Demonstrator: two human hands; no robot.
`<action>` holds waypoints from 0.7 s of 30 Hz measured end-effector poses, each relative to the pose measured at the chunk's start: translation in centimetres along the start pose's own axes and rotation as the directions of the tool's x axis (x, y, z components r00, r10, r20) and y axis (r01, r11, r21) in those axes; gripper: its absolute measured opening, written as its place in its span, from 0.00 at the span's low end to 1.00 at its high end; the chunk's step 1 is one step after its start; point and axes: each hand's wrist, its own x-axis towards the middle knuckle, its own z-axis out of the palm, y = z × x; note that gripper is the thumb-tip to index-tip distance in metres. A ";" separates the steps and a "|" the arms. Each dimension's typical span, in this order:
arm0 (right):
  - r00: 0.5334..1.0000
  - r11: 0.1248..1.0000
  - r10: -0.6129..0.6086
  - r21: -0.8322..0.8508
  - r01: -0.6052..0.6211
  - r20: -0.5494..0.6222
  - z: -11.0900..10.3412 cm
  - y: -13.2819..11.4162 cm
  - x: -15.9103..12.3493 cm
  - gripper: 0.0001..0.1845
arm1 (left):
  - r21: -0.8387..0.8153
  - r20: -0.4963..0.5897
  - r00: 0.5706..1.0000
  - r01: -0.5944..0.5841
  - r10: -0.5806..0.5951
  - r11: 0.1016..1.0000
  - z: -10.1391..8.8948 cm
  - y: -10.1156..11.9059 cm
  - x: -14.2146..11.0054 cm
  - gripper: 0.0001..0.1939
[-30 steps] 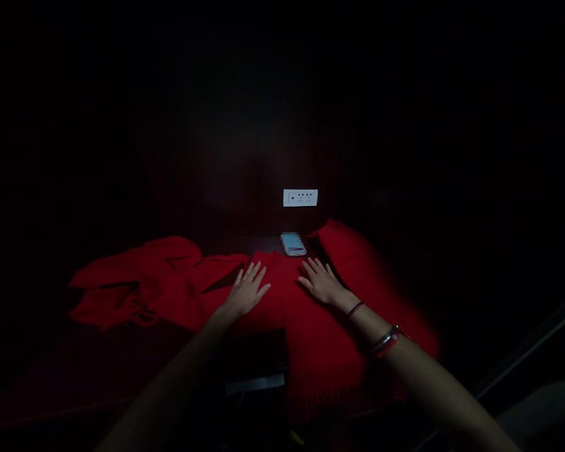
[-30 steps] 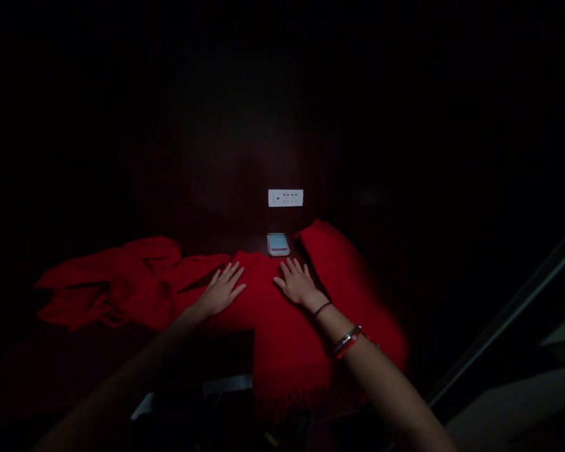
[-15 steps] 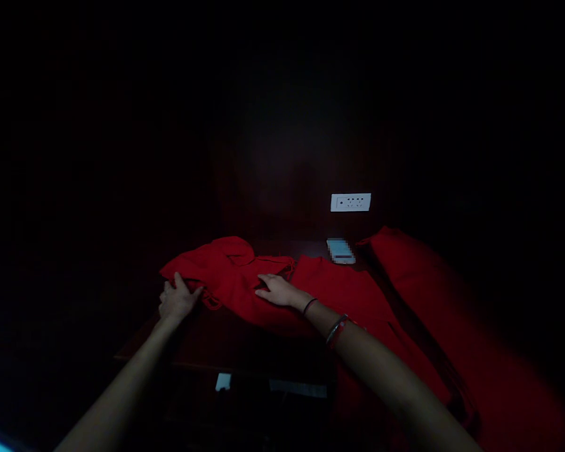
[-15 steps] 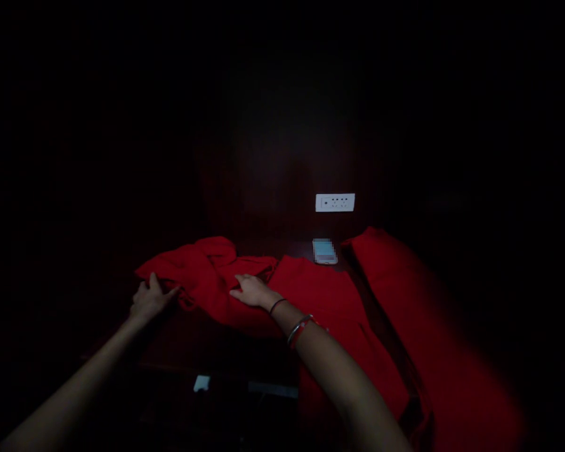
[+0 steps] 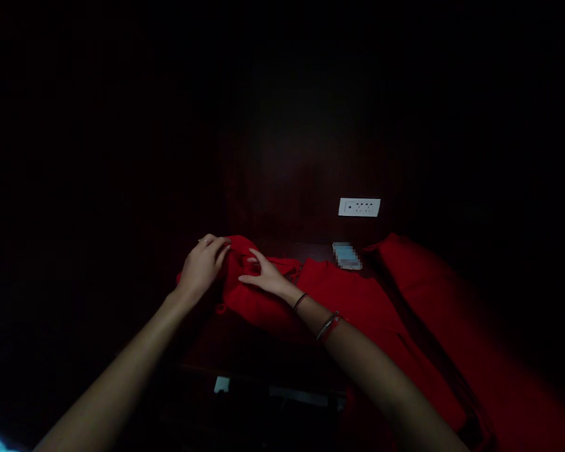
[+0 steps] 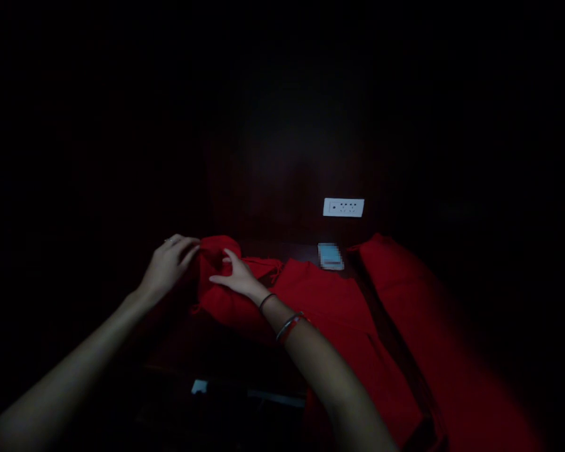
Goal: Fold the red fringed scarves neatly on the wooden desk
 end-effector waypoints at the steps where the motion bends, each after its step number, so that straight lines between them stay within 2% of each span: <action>1: 1.000 1.000 -0.001 0.015 0.001 0.019 -0.1 -0.1 0.2 0.38 | -0.017 0.008 1.000 -0.029 0.029 0.999 0.0 1.0 0.3 0.16; 3: 0.999 1.000 0.006 0.011 -0.007 0.048 -0.4 -0.3 0.3 0.22 | -0.062 0.014 0.999 -0.040 0.041 0.997 -0.1 2.5 0.9 0.15; 5: 0.999 1.000 0.019 0.022 -0.019 0.035 -0.9 -0.4 0.1 0.09 | -0.129 0.028 1.000 -0.002 0.006 0.992 -0.3 3.4 1.3 0.15; 7: 0.999 0.994 0.040 0.098 -0.037 -0.025 -2.1 -0.4 -0.3 0.07 | -0.192 0.057 0.998 0.034 -0.024 0.981 -0.5 3.5 1.5 0.16; 9: 0.987 0.978 0.093 0.200 -0.065 -0.134 -4.1 -0.4 -0.9 0.08 | -0.208 0.118 0.993 0.025 -0.001 0.978 -0.3 3.0 1.4 0.21; 11: 0.961 0.967 0.164 0.228 -0.112 -0.221 -6.7 -0.3 -1.7 0.11 | -0.162 0.220 0.975 -0.001 0.037 0.987 0.6 2.2 0.9 0.29; 12: 0.955 0.969 0.197 0.193 -0.155 -0.222 -8.0 -0.3 -2.1 0.12 | -0.135 0.288 0.956 -0.011 0.050 0.991 1.2 1.7 0.5 0.31; 13: 0.954 0.969 0.233 0.129 -0.211 -0.189 -9.3 -0.4 -2.7 0.13 | -0.125 0.367 0.928 -0.018 0.063 0.992 1.8 1.4 0.1 0.31; 15: 0.961 0.961 0.268 -0.053 -0.272 -0.072 -11.3 -0.7 -4.0 0.18 | -0.167 0.523 0.846 -0.014 0.101 0.986 3.1 1.3 -0.9 0.22; 17: 0.970 0.948 0.230 -0.242 -0.205 0.079 -12.1 -1.3 -5.4 0.26 | -0.230 0.601 0.783 -0.022 0.159 0.973 4.1 1.8 -1.7 0.14; 18: 0.968 0.938 0.189 -0.321 -0.129 0.164 -12.1 -1.7 -6.0 0.29 | -0.240 0.604 0.777 -0.030 0.174 0.970 4.4 2.1 -2.1 0.13; 19: 0.955 0.920 0.155 -0.390 -0.047 0.252 -11.8 -2.0 -6.6 0.31 | -0.235 0.587 0.790 -0.042 0.176 0.971 4.7 2.5 -2.4 0.13; 21: 0.917 0.848 0.152 -0.526 0.071 0.368 -10.6 -2.5 -7.5 0.34 | -0.215 0.525 0.838 -0.039 0.149 0.976 5.1 2.8 -2.9 0.14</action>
